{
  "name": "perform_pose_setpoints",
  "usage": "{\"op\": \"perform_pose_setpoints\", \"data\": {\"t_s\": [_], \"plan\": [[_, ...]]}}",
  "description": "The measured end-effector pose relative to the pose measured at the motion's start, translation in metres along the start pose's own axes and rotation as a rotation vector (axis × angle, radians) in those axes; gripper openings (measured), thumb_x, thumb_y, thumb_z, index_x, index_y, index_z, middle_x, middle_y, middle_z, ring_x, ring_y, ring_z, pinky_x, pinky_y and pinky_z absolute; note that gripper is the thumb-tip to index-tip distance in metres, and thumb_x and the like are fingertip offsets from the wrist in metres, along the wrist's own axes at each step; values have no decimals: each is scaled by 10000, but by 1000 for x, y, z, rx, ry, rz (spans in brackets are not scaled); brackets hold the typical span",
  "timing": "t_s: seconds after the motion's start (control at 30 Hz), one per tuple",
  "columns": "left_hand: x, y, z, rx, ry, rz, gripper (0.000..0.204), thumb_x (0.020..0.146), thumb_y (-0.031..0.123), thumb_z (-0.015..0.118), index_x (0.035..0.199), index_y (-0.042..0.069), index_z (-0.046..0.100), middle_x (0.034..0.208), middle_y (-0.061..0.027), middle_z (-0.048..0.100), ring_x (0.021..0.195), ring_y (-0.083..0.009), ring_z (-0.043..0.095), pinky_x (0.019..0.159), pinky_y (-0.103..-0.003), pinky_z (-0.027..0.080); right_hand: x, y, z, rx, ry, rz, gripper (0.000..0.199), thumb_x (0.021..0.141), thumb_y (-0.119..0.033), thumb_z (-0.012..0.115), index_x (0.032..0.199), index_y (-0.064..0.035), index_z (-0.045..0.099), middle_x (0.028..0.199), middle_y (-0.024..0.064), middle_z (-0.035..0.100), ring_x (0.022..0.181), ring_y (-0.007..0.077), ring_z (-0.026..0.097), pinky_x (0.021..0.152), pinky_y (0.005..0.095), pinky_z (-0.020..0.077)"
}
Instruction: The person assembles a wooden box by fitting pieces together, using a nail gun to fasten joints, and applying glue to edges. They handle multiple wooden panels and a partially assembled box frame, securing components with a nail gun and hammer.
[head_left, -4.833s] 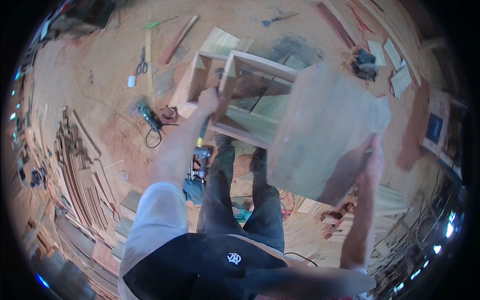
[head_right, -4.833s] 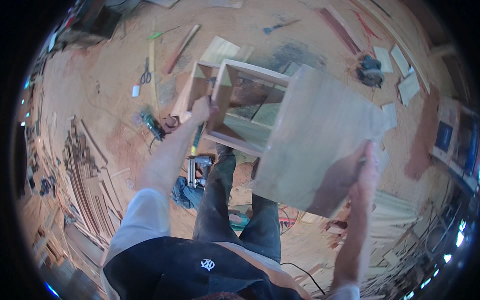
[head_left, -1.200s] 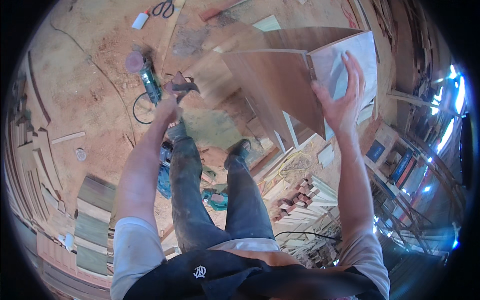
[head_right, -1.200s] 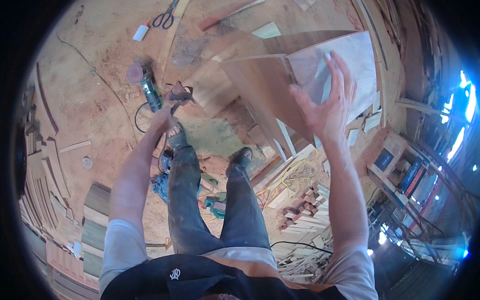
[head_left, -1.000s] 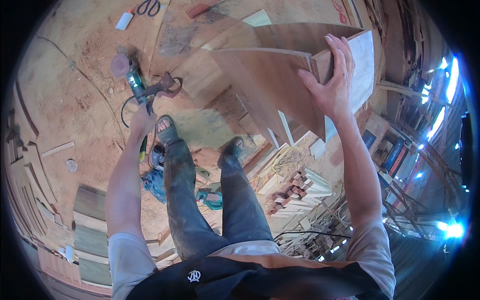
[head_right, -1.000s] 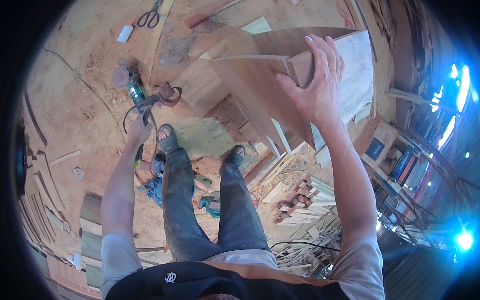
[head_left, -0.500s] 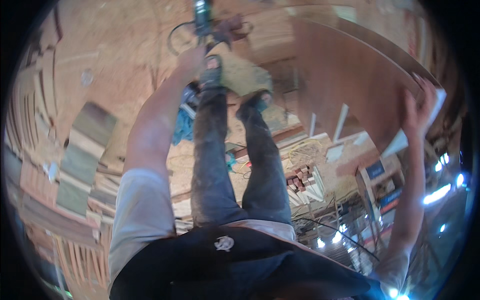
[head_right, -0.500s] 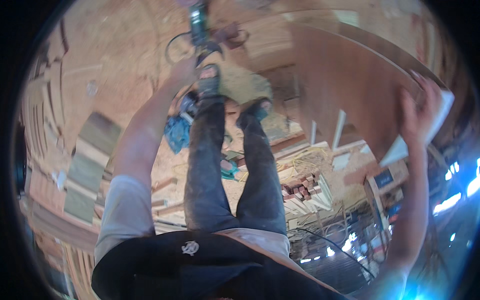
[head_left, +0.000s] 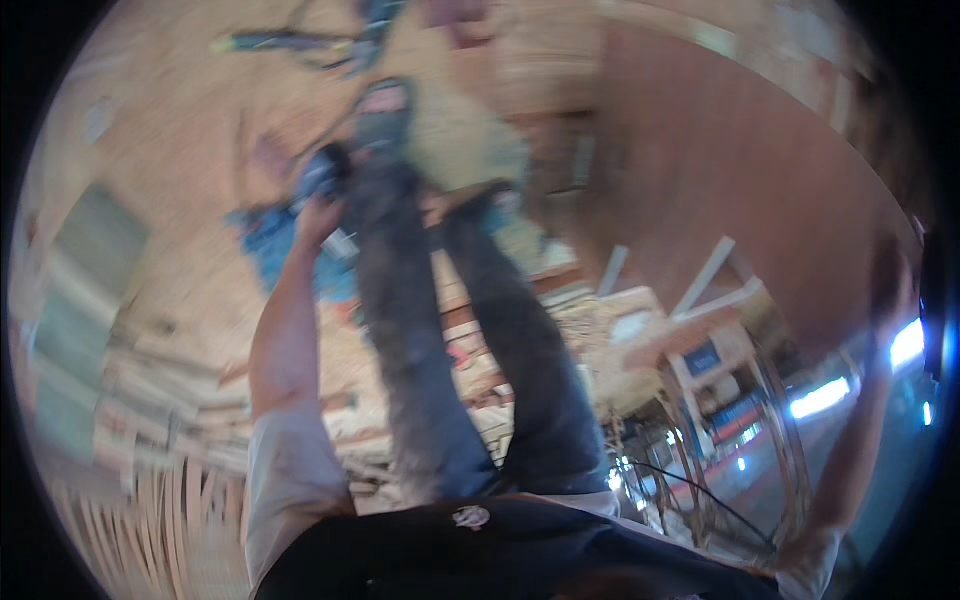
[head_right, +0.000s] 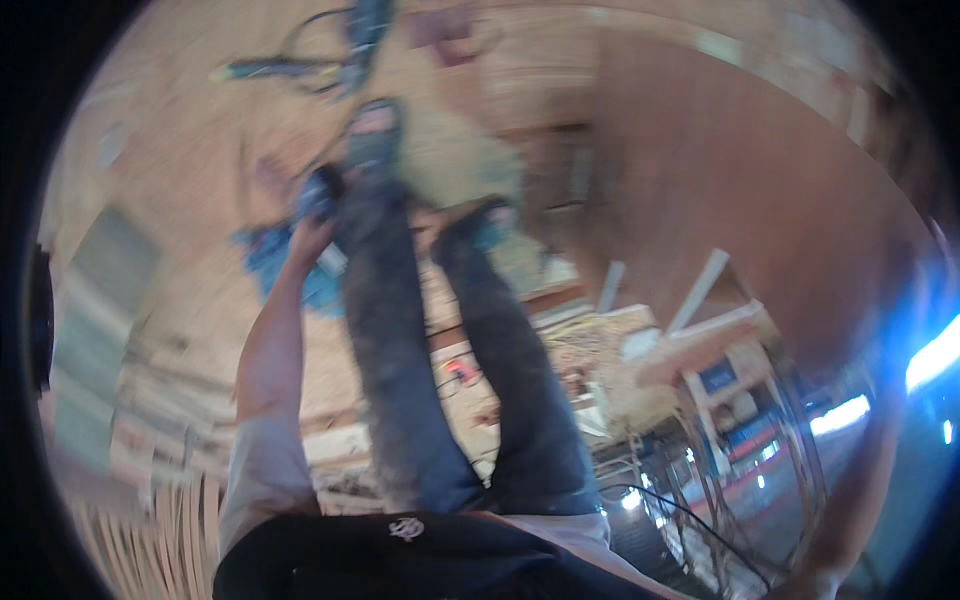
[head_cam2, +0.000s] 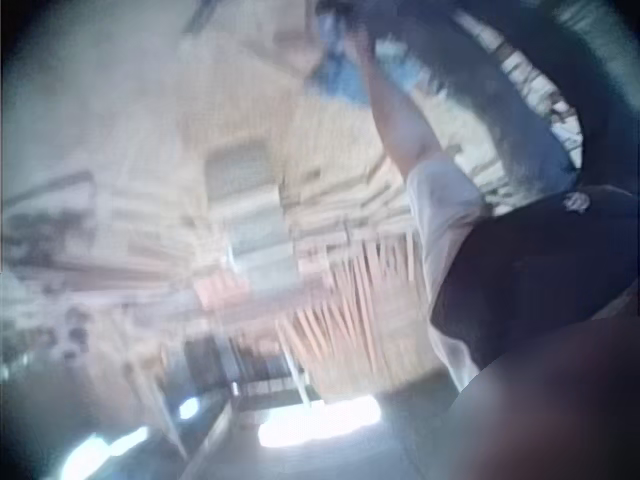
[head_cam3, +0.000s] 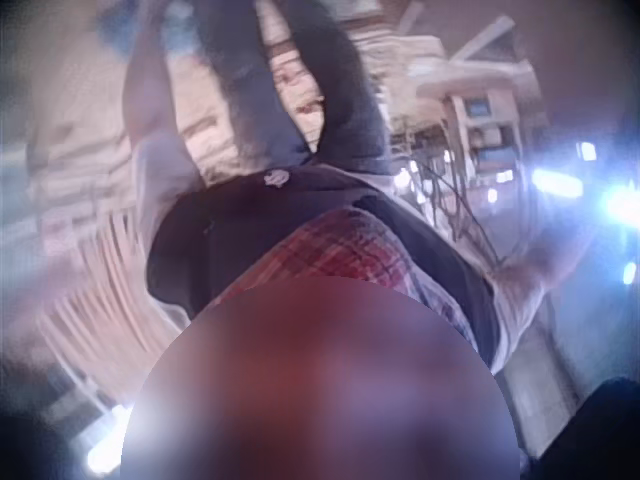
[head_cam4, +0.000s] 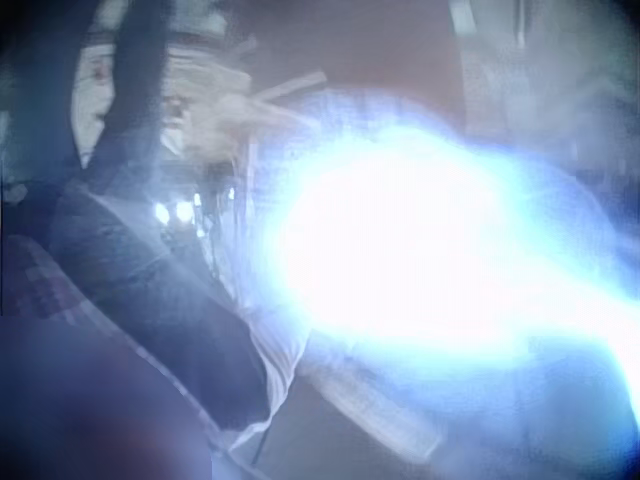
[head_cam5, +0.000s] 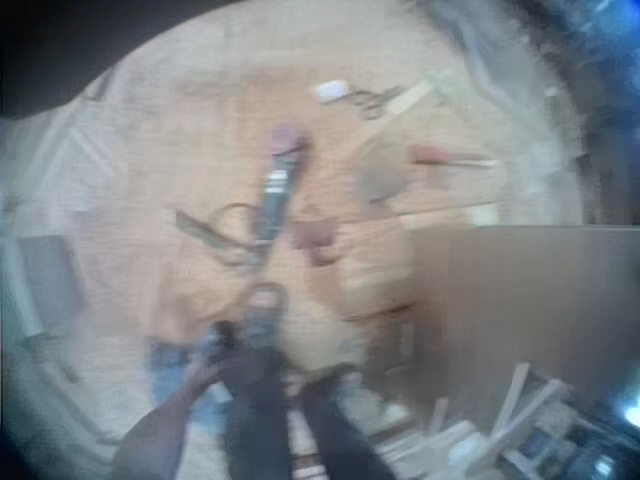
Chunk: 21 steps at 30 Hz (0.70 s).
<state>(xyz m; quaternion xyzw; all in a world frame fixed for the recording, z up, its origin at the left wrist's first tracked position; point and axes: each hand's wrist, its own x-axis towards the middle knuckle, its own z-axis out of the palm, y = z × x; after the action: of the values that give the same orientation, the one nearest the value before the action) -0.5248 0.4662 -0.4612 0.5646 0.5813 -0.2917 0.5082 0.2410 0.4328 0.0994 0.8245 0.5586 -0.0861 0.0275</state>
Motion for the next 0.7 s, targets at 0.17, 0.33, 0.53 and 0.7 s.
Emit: {"op": "perform_pose_setpoints", "data": {"t_s": [0.17, 0.33, 0.53, 0.7], "plan": [[79, -82, 107, -704, -15, -201, 406, 961, 303, 666, 1234, 6, 711, 1188, -148, 736, 1047, -306, 699, 904, -436, 553, 7, -21, 16, 207, 30, 114, 218, 988, -210, 661, 1158, -95, 734, 1406, 146, 622, 1354, 291, 554, 1118, 383, 471], [49, -53, 94, -986, 101, -363, 448, 866, 299, 765, 1129, -62, 724, 1005, -118, 741, 846, -261, 717, 783, -401, 572, 22, -62, 12, -36, -130, 9, 465, 933, -363, 691, 1285, -59, 670, 1147, 161, 730, 1097, 239, 689, 980, 385, 538], [-104, 20, -1, -153, 482, -39, 502, 844, 306, 835, 1162, -40, 659, 962, -89, 741, 815, -232, 689, 791, -400, 557, 42, -65, 6, 126, -166, -93, 454, 825, -345, 805, 1158, -42, 751, 1093, 89, 741, 1042, 186, 683, 924, 374, 534], [-227, 142, -79, -121, 293, 121, 485, 877, 204, 832, 1255, -26, 633, 1058, -138, 743, 925, -231, 702, 858, -402, 553, 32, -45, 14, 251, -117, 41, 421, 812, -310, 742, 1146, -55, 750, 1024, 123, 743, 983, 208, 701, 896, 366, 531]]}}
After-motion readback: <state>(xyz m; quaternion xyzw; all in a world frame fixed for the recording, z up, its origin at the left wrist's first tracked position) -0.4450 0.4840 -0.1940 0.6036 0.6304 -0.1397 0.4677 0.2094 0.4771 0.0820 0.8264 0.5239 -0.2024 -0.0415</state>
